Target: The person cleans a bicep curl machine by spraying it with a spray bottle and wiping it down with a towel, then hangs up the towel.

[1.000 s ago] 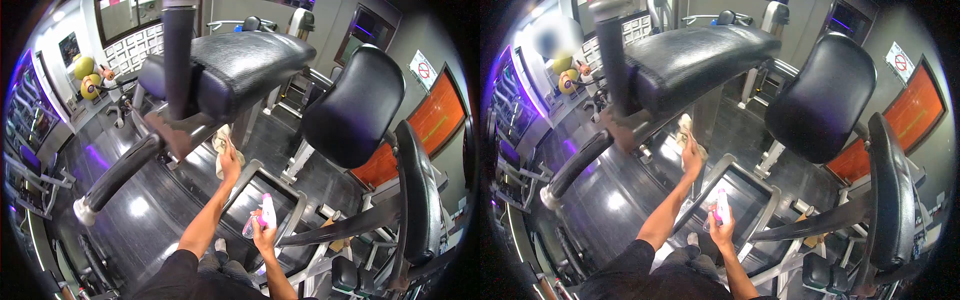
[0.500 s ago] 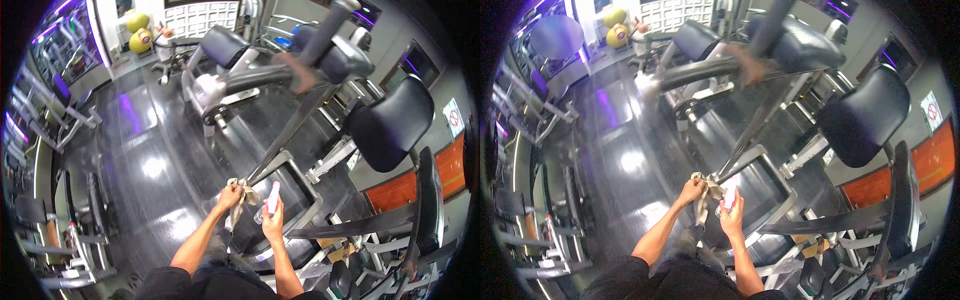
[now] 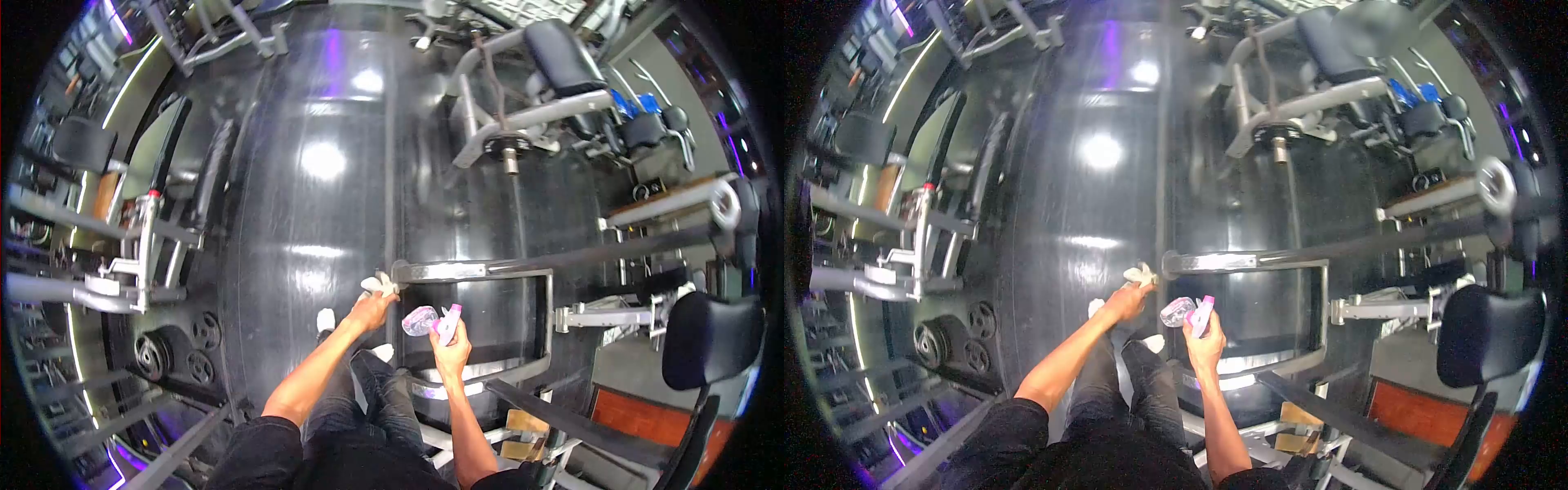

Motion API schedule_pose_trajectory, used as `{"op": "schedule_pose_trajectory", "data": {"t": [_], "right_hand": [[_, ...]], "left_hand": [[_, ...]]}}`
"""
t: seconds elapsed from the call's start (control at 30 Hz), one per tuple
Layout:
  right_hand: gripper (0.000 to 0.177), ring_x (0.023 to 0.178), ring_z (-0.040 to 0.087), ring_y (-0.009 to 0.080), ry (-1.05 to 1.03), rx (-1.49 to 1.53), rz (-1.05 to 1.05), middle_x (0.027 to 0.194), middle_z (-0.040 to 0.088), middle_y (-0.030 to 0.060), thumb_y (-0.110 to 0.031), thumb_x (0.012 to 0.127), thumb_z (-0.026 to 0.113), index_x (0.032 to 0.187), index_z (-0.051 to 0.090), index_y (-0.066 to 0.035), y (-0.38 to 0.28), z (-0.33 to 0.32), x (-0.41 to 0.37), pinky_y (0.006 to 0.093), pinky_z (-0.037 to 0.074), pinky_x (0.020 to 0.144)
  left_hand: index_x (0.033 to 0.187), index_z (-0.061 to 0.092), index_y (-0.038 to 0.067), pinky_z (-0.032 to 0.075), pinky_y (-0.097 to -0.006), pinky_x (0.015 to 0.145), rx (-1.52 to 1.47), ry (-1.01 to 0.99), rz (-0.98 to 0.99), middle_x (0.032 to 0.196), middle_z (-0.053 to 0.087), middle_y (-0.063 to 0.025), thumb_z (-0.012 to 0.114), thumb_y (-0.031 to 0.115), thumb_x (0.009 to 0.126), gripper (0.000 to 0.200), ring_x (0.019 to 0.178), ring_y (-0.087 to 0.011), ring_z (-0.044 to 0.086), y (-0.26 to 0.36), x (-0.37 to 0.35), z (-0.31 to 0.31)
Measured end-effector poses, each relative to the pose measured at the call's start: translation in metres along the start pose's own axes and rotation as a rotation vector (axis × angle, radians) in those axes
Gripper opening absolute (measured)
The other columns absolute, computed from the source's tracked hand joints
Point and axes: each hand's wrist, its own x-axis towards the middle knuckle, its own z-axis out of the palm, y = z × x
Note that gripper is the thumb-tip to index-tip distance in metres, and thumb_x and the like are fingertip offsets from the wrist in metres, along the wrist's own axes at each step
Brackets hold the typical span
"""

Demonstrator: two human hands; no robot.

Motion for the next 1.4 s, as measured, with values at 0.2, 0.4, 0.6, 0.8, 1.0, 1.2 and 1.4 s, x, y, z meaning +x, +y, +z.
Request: {"op": "schedule_pose_trajectory", "data": {"t": [0.2,0.4,0.6,0.8,1.0,1.2,1.4], "right_hand": [[0.029,0.081,0.062,0.011,-0.105,-0.025,0.226,0.087,0.067,0.0056,-0.012,0.082,0.07,0.107,0.058,-0.002,0.078,0.081,0.007,0.0285,0.048,0.073],[0.023,0.072,0.061,0.0098,-0.157,-0.042,0.333,0.08,0.067,0.0054,-0.011,0.079,0.071,0.096,0.058,-0.002,0.197,0.153,0.001,0.0291,0.048,0.068],[0.028,0.077,0.067,0.0219,-0.088,-0.295,0.472,0.088,0.07,0.0119,-0.016,0.071,0.073,0.094,0.064,-0.004,0.301,0.203,0.006,0.0342,0.05,0.074],[0.03,0.084,0.067,0.027,-0.041,-0.235,0.644,0.089,0.07,0.0144,-0.02,0.072,0.076,0.094,0.065,-0.003,0.375,0.267,0.011,0.0362,0.051,0.077],[0.03,0.081,0.068,0.0269,-0.093,-0.382,0.731,0.089,0.069,0.0151,-0.017,0.07,0.076,0.092,0.063,-0.001,0.407,0.321,0.011,0.0363,0.051,0.076],[0.026,0.079,0.068,0.0287,-0.126,-0.352,0.645,0.084,0.068,0.0159,-0.015,0.073,0.074,0.091,0.061,-0.001,0.438,0.345,-0.006,0.0373,0.051,0.075],[0.034,0.088,0.066,0.0231,-0.194,-0.426,0.605,0.097,0.068,0.0126,-0.019,0.075,0.074,0.104,0.062,-0.005,0.454,0.348,-0.009,0.033,0.049,0.081]], "left_hand": [[0.118,0.053,0.005,0.047,-0.0454,0.088,-0.297,0.036,-0.037,0.105,0.061,-0.0228,0.052,0.01,0.083,0.035,0.103,-0.0391,0.058,-0.087,0.008,0.038],[0.116,0.047,0.005,0.047,-0.0492,0.081,-0.382,0.001,-0.188,0.095,0.063,-0.0263,0.055,0.008,0.082,0.035,0.096,-0.0433,0.06,-0.139,0.019,0.047],[0.116,0.054,0.005,0.048,-0.0455,0.085,-0.264,-0.03,-0.302,0.098,0.064,-0.0254,0.066,0.012,0.078,0.04,0.099,-0.0414,0.061,-0.205,0.064,0.108],[0.105,0.066,0.007,0.051,-0.0432,0.083,-0.273,0.032,-0.358,0.098,0.066,-0.0203,0.067,0.011,0.077,0.027,0.095,-0.038,0.063,-0.268,0.098,0.177],[0.109,0.068,0.017,0.05,-0.0398,0.087,-0.147,-0.121,-0.605,0.104,0.067,-0.0147,0.069,0.023,0.077,0.032,0.1,-0.0303,0.063,-0.316,0.117,0.203],[0.114,0.065,0.015,0.048,-0.0397,0.091,-0.218,-0.122,-0.547,0.111,0.064,-0.0163,0.065,0.022,0.08,0.035,0.105,-0.0316,0.061,-0.358,0.117,0.24],[0.128,0.054,0.01,0.043,-0.0398,0.098,-0.343,0.018,-0.378,0.128,0.053,-0.0213,0.058,0.018,0.083,0.046,0.115,-0.0351,0.054,-0.375,0.098,0.275]]}}
